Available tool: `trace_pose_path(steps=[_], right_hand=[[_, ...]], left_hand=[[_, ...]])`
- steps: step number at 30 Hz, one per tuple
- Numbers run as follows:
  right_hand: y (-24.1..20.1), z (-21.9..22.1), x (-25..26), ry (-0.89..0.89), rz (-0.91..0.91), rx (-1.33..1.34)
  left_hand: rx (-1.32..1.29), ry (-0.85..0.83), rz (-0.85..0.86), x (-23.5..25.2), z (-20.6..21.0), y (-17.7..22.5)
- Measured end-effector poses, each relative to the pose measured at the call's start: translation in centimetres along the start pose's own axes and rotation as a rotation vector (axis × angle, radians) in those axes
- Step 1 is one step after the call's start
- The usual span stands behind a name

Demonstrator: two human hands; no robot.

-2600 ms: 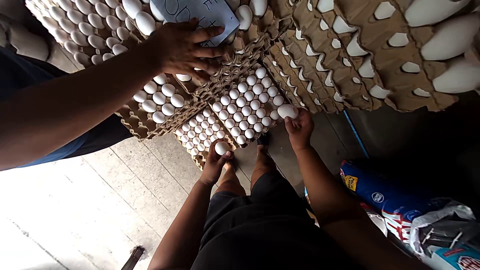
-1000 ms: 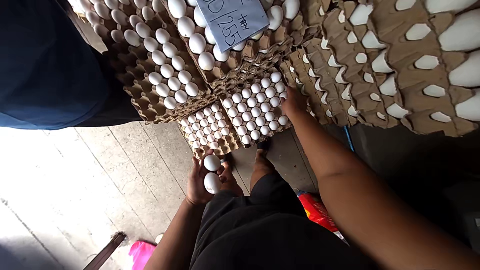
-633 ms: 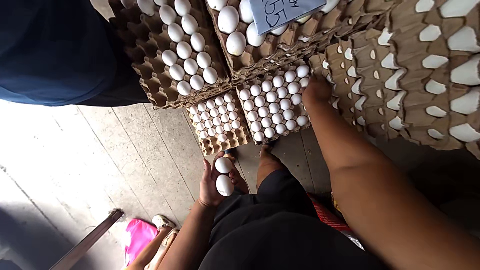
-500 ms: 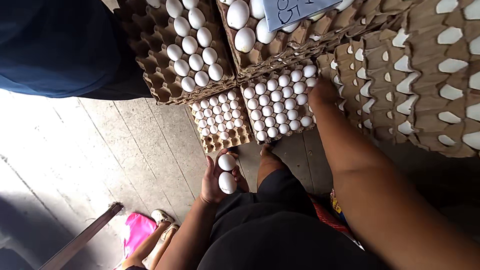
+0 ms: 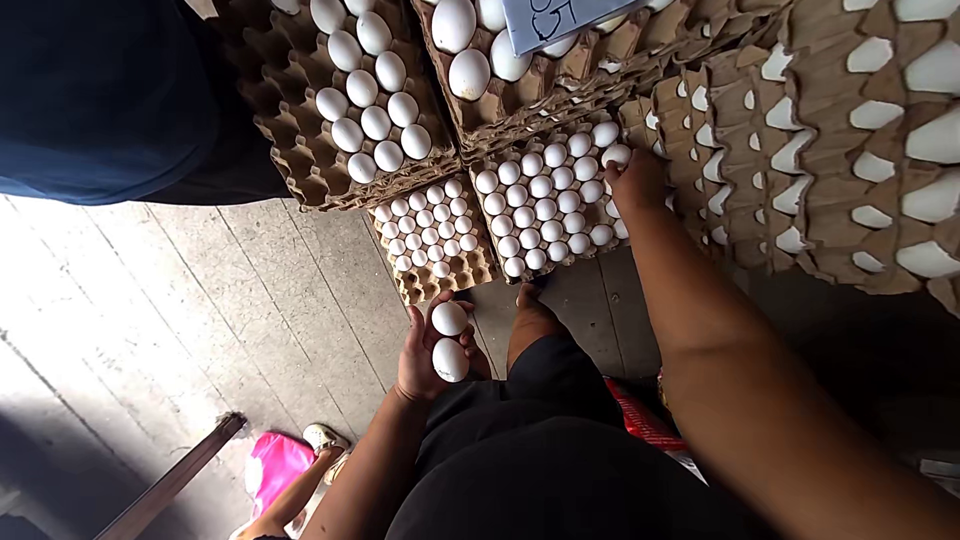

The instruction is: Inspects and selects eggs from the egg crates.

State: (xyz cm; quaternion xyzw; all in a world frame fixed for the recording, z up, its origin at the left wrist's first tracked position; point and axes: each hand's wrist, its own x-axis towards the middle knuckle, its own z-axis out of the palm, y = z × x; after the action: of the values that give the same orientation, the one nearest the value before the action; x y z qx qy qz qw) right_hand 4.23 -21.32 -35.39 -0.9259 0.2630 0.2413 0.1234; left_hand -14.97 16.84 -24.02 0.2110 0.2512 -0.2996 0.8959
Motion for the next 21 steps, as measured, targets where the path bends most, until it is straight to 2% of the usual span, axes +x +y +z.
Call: trace_pose_path(steps=[2, 5, 11, 15, 21], right_hand=[[0.9, -0.3, -1.9, 0.098, -0.088, 0.191], [1.4, -1.0, -6.2, 0.232, -0.333, 0.482], [1.2, -3.8, -13.8, 0.481, -0.724, 0.688], [0.9, -5.6, -15.6, 0.566, -0.822, 0.735], [1.8, -5.9, -16.3, 0.638, -0.876, 0.713]], left_hand=[[0.003, -0.002, 0.0, 0.1, 0.1, 0.0], [0.009, -0.005, -0.005, 0.1, 0.7, 0.0], [0.054, -0.042, -0.004, 0.2, 2.2, 0.5], [0.077, -0.08, -0.027, 0.2, 3.0, 0.6], [0.117, -0.102, -0.062, -0.2, 3.7, 0.3]])
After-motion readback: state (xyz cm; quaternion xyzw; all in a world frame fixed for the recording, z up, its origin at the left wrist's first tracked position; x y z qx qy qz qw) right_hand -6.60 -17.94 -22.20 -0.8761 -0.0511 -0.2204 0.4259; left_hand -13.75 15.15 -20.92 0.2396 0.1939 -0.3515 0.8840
